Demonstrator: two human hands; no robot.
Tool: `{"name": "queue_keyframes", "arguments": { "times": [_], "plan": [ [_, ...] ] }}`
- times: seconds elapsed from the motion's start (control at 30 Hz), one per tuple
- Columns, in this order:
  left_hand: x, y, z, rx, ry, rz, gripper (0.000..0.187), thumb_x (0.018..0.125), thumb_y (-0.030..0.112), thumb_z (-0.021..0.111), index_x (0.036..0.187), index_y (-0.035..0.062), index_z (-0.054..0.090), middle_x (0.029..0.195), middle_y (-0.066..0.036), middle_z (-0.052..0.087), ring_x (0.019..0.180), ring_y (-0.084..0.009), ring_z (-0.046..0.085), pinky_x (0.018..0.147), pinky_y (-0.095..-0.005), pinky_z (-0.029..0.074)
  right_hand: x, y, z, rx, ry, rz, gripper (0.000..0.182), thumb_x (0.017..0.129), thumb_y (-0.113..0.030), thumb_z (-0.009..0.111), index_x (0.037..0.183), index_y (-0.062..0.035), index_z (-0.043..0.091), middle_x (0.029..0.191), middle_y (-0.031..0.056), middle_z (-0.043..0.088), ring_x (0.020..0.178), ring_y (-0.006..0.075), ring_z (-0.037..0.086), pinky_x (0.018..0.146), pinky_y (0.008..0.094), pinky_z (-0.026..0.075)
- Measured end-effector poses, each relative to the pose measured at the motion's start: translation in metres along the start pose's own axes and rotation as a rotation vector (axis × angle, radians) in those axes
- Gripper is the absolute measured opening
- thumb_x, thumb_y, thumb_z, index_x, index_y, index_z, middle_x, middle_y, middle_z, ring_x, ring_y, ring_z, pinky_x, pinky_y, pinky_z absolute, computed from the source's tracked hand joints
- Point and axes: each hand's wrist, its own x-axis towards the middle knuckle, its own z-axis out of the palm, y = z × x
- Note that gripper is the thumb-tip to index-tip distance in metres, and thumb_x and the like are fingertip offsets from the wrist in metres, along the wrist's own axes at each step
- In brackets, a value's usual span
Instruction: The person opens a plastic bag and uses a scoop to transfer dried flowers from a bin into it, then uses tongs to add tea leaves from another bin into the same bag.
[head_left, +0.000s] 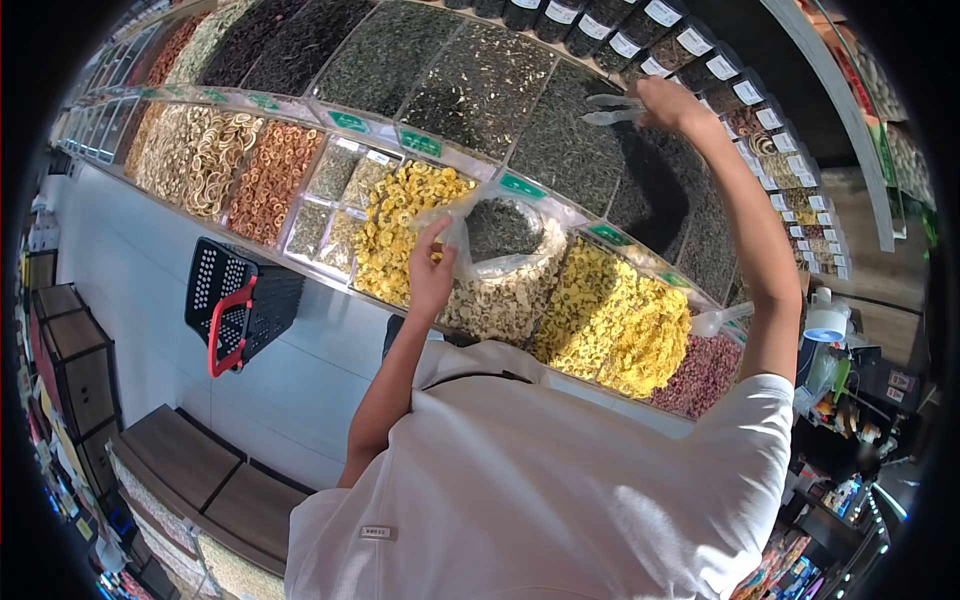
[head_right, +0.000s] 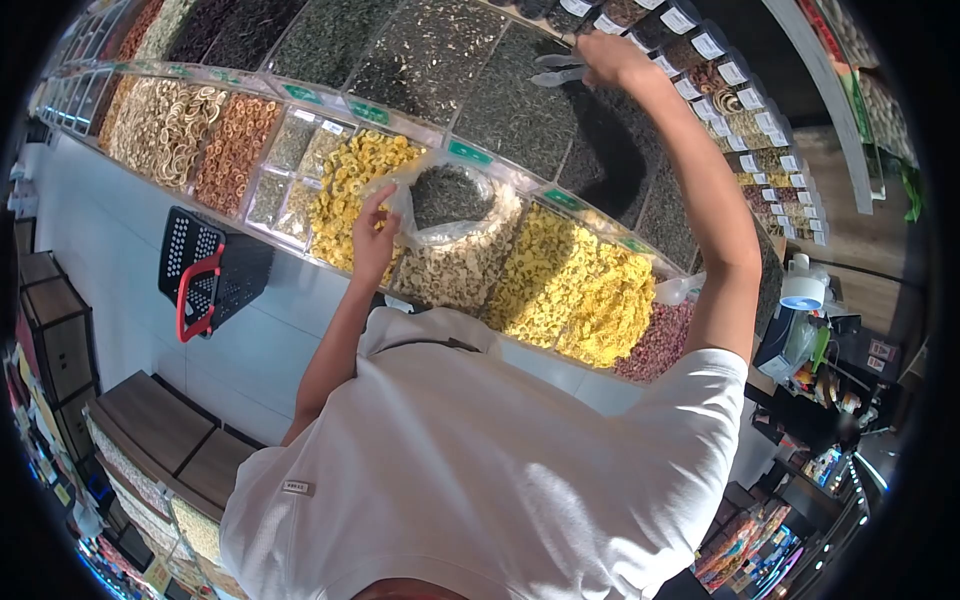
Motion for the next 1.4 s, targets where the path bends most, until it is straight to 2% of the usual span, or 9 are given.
{"name": "queue_keyframes", "arguments": {
  "times": [0.2,0.27,0.5,0.6,0.87,1.1,1.27,1.3,1.4],
  "plan": [
    [-0.002,0.002,0.001,-0.003,-0.007,0.022,0.048,0.094,-0.005,0.060,0.140,0.0063,0.062,0.142,-0.007,0.060,0.088,-0.0104,0.058,0.076,-0.0252,0.051,-0.020,0.003,0.013,0.105,0.110,-0.068,0.042,0.082,-0.014,0.083,0.121,-0.0020,0.072,0.110,0.0203,0.074,0.104,0.0380,0.071,0.091,0.0471,0.056],
    [-0.002,0.002,0.001,0.003,-0.009,0.032,0.048,0.093,-0.006,0.059,0.140,0.0061,0.061,0.141,-0.007,0.060,0.088,-0.0109,0.058,0.076,-0.0255,0.052,-0.025,0.003,0.016,0.249,0.085,0.022,0.040,0.081,-0.017,0.084,0.118,-0.0054,0.075,0.101,0.0210,0.076,0.100,0.0381,0.072,0.088,0.0469,0.056],
    [-0.006,0.006,0.000,-0.022,-0.022,0.022,0.050,0.093,-0.007,0.058,0.141,0.0056,0.060,0.140,-0.007,0.060,0.089,-0.0117,0.059,0.076,-0.0262,0.052,-0.048,0.022,0.035,0.413,0.063,0.064,0.042,0.085,-0.016,0.081,0.125,-0.0073,0.074,0.098,0.0196,0.077,0.096,0.0346,0.074,0.088,0.0437,0.056],
    [-0.005,0.005,-0.001,-0.005,-0.039,0.034,0.050,0.093,-0.006,0.058,0.142,0.0049,0.060,0.140,-0.008,0.060,0.089,-0.0119,0.059,0.077,-0.0267,0.052,-0.072,0.023,0.031,0.483,0.215,-0.019,0.040,0.088,-0.016,0.080,0.126,-0.0068,0.074,0.096,0.0186,0.077,0.092,0.0321,0.075,0.084,0.0421,0.056],
    [-0.005,0.010,0.003,-0.002,-0.046,0.055,0.049,0.092,-0.006,0.058,0.140,0.0054,0.061,0.138,-0.008,0.060,0.091,-0.0125,0.059,0.079,-0.0272,0.052,-0.089,0.008,0.037,0.548,0.133,0.125,0.039,0.089,-0.016,0.080,0.127,-0.0079,0.074,0.101,0.0203,0.078,0.093,0.0309,0.075,0.087,0.0439,0.056],
    [-0.006,0.003,0.004,-0.018,-0.050,0.078,0.051,0.091,-0.007,0.059,0.140,0.0068,0.061,0.140,-0.008,0.059,0.092,-0.0128,0.059,0.079,-0.0272,0.053,-0.117,0.000,0.022,0.552,0.295,0.051,0.040,0.090,-0.016,0.078,0.129,-0.0078,0.072,0.114,0.0180,0.076,0.098,0.0305,0.075,0.087,0.0445,0.057],
    [-0.007,0.003,0.004,-0.031,-0.063,0.074,0.050,0.092,-0.005,0.060,0.140,0.0072,0.062,0.141,-0.008,0.058,0.093,-0.0130,0.059,0.078,-0.0267,0.052,-0.153,-0.054,-0.016,0.491,0.296,0.039,0.042,0.090,-0.019,0.076,0.131,-0.0103,0.072,0.112,0.0131,0.073,0.097,0.0270,0.074,0.086,0.0443,0.059],
    [-0.007,0.004,0.004,-0.031,-0.059,0.072,0.050,0.092,-0.005,0.060,0.140,0.0072,0.062,0.141,-0.008,0.058,0.093,-0.0130,0.059,0.078,-0.0267,0.052,-0.156,-0.065,-0.022,0.599,0.167,0.095,0.040,0.092,-0.021,0.074,0.131,-0.0134,0.073,0.112,0.0108,0.073,0.094,0.0273,0.074,0.087,0.0479,0.059],
    [-0.007,0.008,0.005,-0.004,-0.062,0.064,0.050,0.093,-0.004,0.060,0.141,0.0078,0.062,0.142,-0.008,0.058,0.093,-0.0129,0.059,0.077,-0.0266,0.052,-0.162,-0.107,-0.013,0.594,0.086,0.021,0.043,0.091,-0.023,0.074,0.132,-0.0139,0.071,0.127,0.0156,0.070,0.108,0.0290,0.072,0.098,0.0477,0.060]
  ]
}}
